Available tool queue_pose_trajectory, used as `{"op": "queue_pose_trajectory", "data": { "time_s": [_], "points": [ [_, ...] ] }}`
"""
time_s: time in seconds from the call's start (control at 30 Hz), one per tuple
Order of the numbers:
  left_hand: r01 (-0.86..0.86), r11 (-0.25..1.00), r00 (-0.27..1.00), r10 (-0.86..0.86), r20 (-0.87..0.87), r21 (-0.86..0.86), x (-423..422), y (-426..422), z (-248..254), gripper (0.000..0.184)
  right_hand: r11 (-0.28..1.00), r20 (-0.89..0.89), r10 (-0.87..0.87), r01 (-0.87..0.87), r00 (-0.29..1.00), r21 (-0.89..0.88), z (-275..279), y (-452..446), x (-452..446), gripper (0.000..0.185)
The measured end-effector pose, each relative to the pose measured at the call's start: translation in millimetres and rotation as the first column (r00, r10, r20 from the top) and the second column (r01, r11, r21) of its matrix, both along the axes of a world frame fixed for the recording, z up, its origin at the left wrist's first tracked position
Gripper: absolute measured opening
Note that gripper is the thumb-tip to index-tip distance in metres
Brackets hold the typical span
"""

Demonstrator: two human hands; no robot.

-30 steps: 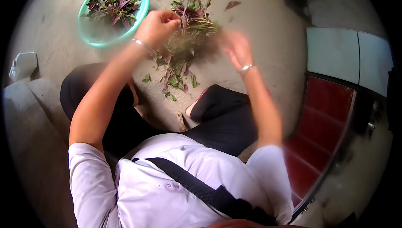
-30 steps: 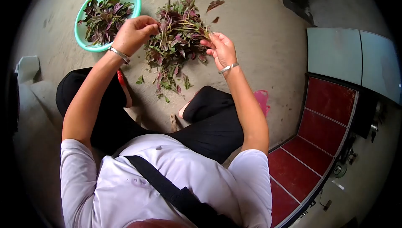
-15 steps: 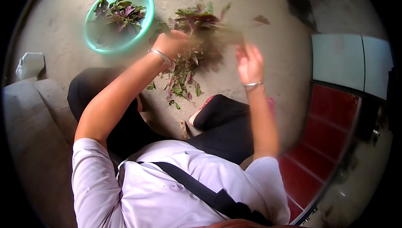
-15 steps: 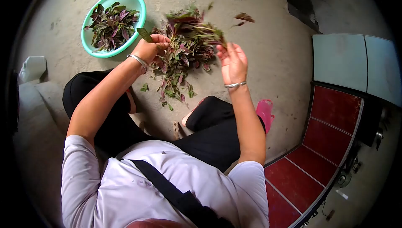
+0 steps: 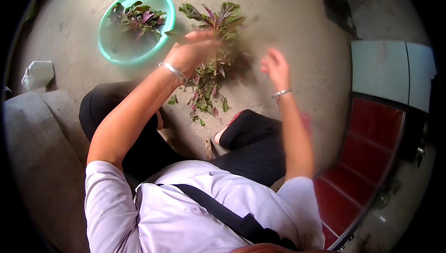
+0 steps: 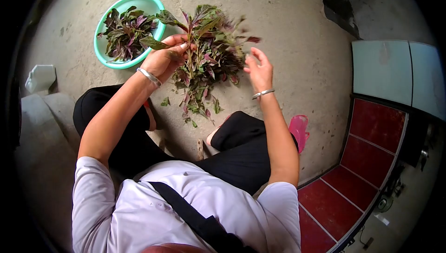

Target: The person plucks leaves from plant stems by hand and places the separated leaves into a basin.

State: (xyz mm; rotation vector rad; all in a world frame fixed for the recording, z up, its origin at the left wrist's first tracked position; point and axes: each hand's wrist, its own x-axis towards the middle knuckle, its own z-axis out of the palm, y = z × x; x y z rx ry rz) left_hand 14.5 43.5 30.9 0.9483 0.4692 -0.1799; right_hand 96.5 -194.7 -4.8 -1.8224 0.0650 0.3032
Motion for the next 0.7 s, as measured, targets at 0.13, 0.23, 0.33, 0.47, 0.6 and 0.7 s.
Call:
{"op": "queue_pose_trajectory", "data": {
  "time_s": [0.13,0.23,0.33,0.47,0.6,0.7],
  "points": [
    [0.041,0.999,0.998,-0.041,0.041,0.016,-1,-10,14,0.020,0.916,-0.221,0.300,-0.215,0.928,0.340,24,32,-33,0.029],
    [0.051,0.996,0.993,-0.043,0.110,-0.073,-5,-14,10,0.019,0.842,-0.229,0.426,-0.291,0.875,0.454,41,50,-60,0.025],
    [0.122,0.988,0.982,-0.106,0.156,-0.098,-6,-13,13,0.022,0.830,-0.186,0.467,-0.357,0.864,0.428,35,47,-64,0.023],
    [0.117,0.990,0.988,-0.108,0.111,-0.081,-6,-14,18,0.024,0.865,-0.127,0.387,-0.312,0.913,0.393,32,43,-58,0.021],
    [0.061,0.997,0.997,-0.059,0.057,-0.044,-10,-14,21,0.021,0.884,-0.102,0.361,-0.305,0.927,0.354,35,42,-56,0.022],
    [-0.036,0.944,0.989,0.080,0.122,-0.327,-5,-4,12,0.018,0.886,-0.120,0.351,-0.288,0.929,0.363,34,38,-53,0.022]
  ]
}}
